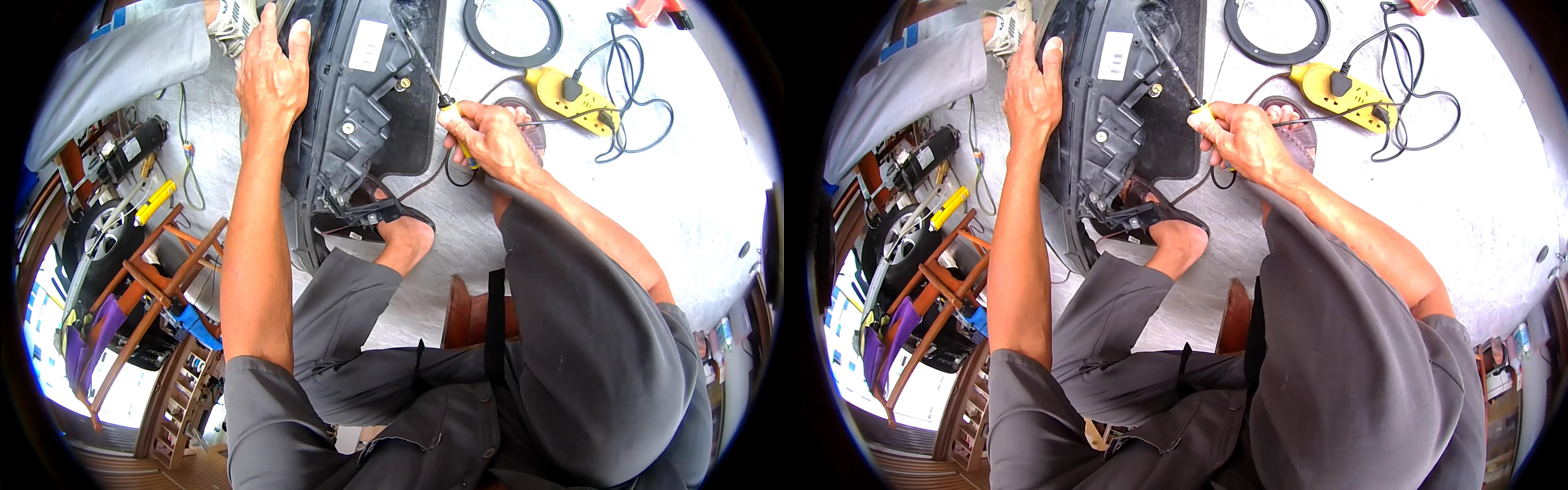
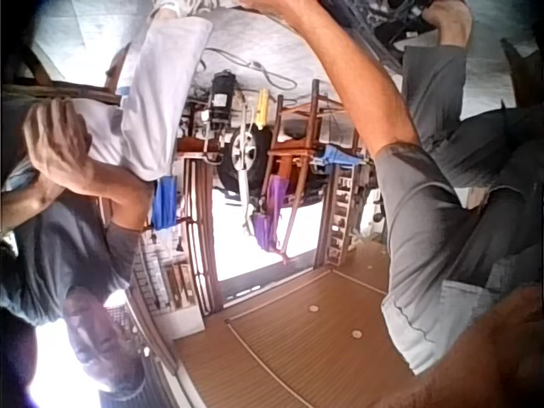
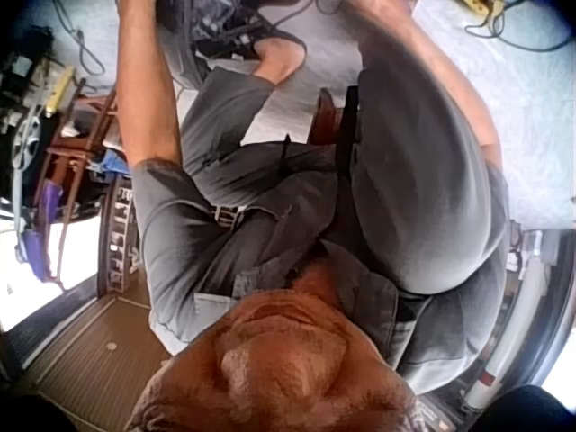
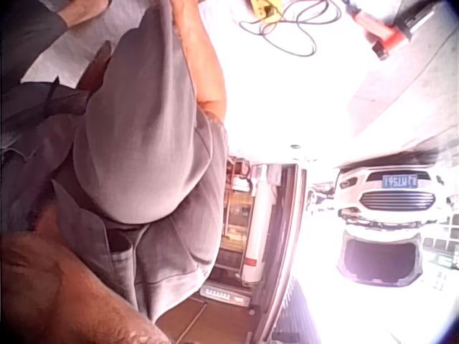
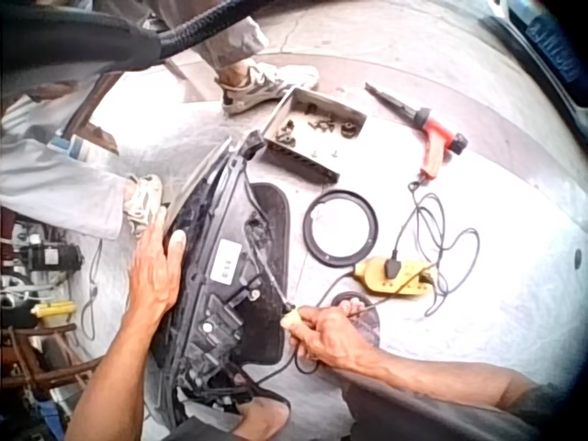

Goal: The person uses a yellow soldering iron to apply heat to the edges and seams of a black plastic car headlight assembly. They hold the assembly with one hand and carefully move the soldering iron along the perimeter, occasionally repositioning the object to access different areas.

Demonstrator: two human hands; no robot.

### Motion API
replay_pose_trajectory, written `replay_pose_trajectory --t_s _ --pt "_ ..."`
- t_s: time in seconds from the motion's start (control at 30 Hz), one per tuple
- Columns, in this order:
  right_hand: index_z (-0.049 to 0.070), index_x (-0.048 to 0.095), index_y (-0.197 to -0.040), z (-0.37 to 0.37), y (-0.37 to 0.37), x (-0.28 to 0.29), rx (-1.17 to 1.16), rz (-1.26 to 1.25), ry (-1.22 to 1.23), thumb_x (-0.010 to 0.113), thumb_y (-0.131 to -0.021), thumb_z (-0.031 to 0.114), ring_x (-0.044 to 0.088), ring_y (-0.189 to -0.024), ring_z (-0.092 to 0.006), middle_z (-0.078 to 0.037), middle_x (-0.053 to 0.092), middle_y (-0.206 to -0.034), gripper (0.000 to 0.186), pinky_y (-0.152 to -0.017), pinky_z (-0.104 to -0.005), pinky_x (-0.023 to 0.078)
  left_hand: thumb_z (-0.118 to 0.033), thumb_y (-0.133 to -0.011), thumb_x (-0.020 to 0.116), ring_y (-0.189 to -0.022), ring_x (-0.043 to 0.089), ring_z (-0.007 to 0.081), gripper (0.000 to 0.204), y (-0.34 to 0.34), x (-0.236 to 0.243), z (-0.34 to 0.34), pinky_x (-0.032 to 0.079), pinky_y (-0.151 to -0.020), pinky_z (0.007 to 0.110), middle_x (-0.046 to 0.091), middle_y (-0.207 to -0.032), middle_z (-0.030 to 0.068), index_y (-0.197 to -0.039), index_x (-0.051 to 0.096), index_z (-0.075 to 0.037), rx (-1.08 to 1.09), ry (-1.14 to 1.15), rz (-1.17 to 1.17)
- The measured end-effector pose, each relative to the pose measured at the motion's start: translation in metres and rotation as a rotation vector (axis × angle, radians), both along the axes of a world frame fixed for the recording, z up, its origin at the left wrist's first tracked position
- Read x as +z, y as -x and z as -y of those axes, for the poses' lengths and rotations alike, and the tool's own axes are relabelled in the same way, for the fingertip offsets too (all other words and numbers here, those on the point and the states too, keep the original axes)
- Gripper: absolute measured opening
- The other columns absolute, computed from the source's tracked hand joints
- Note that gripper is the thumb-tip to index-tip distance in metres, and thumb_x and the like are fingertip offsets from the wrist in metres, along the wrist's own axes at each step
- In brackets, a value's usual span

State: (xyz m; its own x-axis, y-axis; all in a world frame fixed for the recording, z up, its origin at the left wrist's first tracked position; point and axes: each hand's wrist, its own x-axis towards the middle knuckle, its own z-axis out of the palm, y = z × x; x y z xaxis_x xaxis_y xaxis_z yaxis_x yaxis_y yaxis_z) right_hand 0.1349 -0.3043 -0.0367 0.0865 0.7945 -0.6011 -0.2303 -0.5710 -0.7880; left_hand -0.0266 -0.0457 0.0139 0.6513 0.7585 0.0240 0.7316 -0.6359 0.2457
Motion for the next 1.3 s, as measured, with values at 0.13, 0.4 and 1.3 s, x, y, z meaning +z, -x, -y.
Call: replay_pose_trajectory --t_s 0.13,0.4,1.3 --pt "-0.002 0.067 -0.096 0.005 -0.001 -0.004 0.033 0.058 -0.024 0.060 -0.107 0.033 0.062 -0.059 -0.0077 -0.002 0.065 -0.072 0.038 -0.051 -0.0265 0.049 -0.055 -0.106 0.044 -0.133 0.053 0.0454 0.070 0.001 0.001 0.000 0.040 -0.112 0.048 0.056 -0.143 0.0292 -0.151 0.047 -0.001 0.002 -0.002 -0.004" --pt "-0.001 0.066 -0.094 0.025 -0.004 -0.002 -0.003 0.199 -0.036 0.062 -0.105 0.032 0.065 -0.057 -0.0111 -0.006 0.068 -0.070 0.035 -0.056 -0.0287 0.050 -0.057 -0.106 0.043 -0.135 0.051 0.0452 0.071 0.000 0.000 0.000 0.039 -0.113 0.048 0.055 -0.145 0.0289 -0.151 0.047 -0.002 0.008 0.001 -0.007" --pt "-0.003 0.068 -0.098 -0.004 -0.001 -0.005 -0.001 0.138 -0.052 0.063 -0.104 0.032 0.064 -0.056 -0.0107 -0.005 0.064 -0.069 0.036 -0.056 -0.0308 0.051 -0.057 -0.106 0.043 -0.134 0.053 0.0448 0.071 0.001 -0.001 0.000 0.040 -0.113 0.048 0.056 -0.143 0.0286 -0.152 0.047 -0.003 0.011 -0.003 -0.003"
